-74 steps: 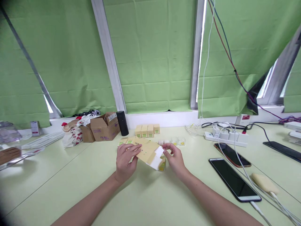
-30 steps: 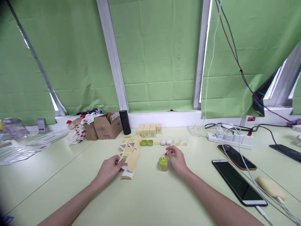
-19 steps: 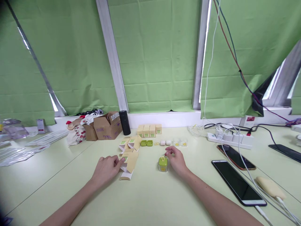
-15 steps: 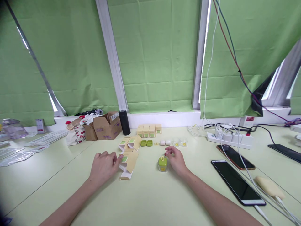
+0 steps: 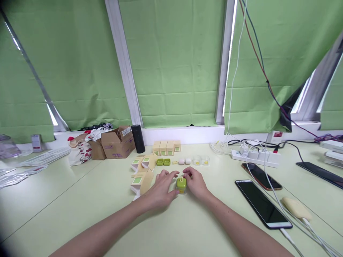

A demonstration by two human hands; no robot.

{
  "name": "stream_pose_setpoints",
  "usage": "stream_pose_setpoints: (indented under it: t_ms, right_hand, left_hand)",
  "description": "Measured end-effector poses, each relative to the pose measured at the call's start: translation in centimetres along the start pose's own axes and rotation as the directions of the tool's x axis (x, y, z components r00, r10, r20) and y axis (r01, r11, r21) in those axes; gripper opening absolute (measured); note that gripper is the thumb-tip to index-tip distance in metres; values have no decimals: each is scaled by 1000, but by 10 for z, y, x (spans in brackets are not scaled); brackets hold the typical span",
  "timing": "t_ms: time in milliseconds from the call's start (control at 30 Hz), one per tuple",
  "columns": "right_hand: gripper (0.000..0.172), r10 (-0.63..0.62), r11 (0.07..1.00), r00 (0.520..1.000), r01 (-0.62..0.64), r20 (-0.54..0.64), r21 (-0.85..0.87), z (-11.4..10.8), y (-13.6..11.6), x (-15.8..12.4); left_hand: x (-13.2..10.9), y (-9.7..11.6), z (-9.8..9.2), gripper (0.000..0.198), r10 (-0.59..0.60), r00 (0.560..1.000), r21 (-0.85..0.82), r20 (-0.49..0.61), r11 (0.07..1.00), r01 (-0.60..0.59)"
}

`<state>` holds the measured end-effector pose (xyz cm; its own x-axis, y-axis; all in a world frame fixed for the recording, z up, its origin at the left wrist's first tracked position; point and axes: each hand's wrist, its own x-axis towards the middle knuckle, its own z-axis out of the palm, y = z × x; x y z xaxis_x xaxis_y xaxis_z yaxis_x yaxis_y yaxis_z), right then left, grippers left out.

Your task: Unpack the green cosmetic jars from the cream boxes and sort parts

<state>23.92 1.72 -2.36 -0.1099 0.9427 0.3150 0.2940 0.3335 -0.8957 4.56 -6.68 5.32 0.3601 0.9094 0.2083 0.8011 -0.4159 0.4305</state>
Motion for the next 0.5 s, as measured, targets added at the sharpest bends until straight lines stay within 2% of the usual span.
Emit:
stream_pose_setpoints:
  t_ms: [67, 167, 233, 367, 500]
  right_hand:
    - [21, -11, 1000, 1000, 11, 8, -6, -1, -1, 0]
    - [19, -16, 1000, 1000, 16, -2, -1, -2, -3, 0]
    - [19, -15, 1000, 1000, 15, -1, 16, -2, -4, 0]
    - [21, -25, 999, 1000, 25, -14, 35, -3, -4, -1]
    - [26, -46, 997, 999, 47, -11, 62, -5, -10, -4]
  left_hand:
    - [6, -1, 13, 53, -16, 1000, -101, 7, 995, 16]
    - [10, -7, 26, 40, 2, 999, -206, -45, 979, -11]
    - [10, -13, 32, 39, -9, 996, -263, -87, 965, -15]
    - [9, -27, 37, 43, -114, 985, -370, -128, 927, 59]
    - [11, -35, 36, 44, -180, 968, -509, -175, 858, 68]
